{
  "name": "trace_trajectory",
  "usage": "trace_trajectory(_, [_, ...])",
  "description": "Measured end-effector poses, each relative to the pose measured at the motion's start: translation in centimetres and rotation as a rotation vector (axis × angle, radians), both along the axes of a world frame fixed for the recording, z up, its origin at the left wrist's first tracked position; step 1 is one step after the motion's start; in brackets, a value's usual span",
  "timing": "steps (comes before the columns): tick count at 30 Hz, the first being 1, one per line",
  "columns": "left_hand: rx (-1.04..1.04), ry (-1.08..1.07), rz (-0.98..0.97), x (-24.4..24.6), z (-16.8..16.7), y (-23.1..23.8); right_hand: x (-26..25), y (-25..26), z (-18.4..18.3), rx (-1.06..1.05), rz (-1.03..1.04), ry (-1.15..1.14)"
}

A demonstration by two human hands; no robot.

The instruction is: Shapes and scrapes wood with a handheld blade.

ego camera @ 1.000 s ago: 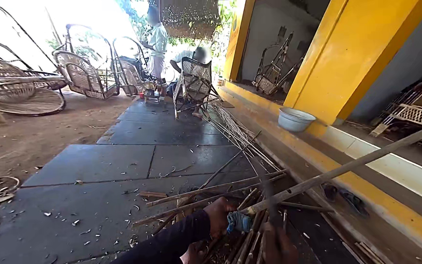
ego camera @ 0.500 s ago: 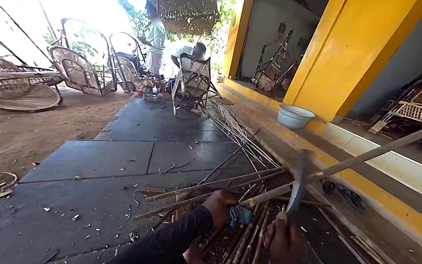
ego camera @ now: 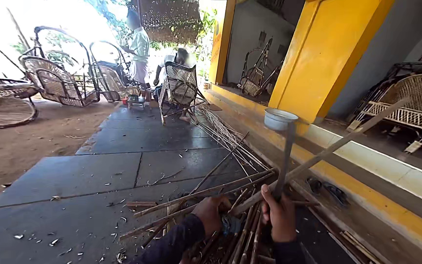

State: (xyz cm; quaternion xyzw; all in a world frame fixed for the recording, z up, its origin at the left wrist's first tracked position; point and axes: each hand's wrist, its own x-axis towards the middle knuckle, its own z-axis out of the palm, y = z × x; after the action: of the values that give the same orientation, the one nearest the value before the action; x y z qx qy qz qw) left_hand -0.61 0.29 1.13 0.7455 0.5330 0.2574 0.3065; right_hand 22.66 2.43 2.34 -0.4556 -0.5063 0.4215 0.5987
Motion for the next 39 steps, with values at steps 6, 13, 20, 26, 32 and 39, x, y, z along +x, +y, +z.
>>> trace_trajectory(6, [-0.226,0.069,0.192,-0.5,-0.4,0.5,0.1,-1.7,-5.1,-0.069,-0.127,0.149])
trace_trajectory(13, [0.038,0.116,0.112,-2.7,-1.0,0.5,2.1,-4.0,-8.1,0.148,0.092,-0.464])
trace_trajectory(20, [-0.007,0.127,0.116,-1.6,-1.2,0.1,0.6,-1.5,-7.1,0.295,-0.001,-0.743])
trace_trajectory(26, [-0.035,0.131,0.131,-2.2,-2.6,0.1,0.6,-2.2,-8.0,0.257,-0.043,-0.598])
trace_trajectory(32, [-0.022,0.156,0.132,-2.2,-2.4,0.0,0.3,-2.0,-8.4,0.205,-0.068,-0.42])
trace_trajectory(39, [0.02,0.052,0.006,-2.5,-2.7,-0.1,-0.5,-2.2,-8.6,0.197,-0.051,-0.381])
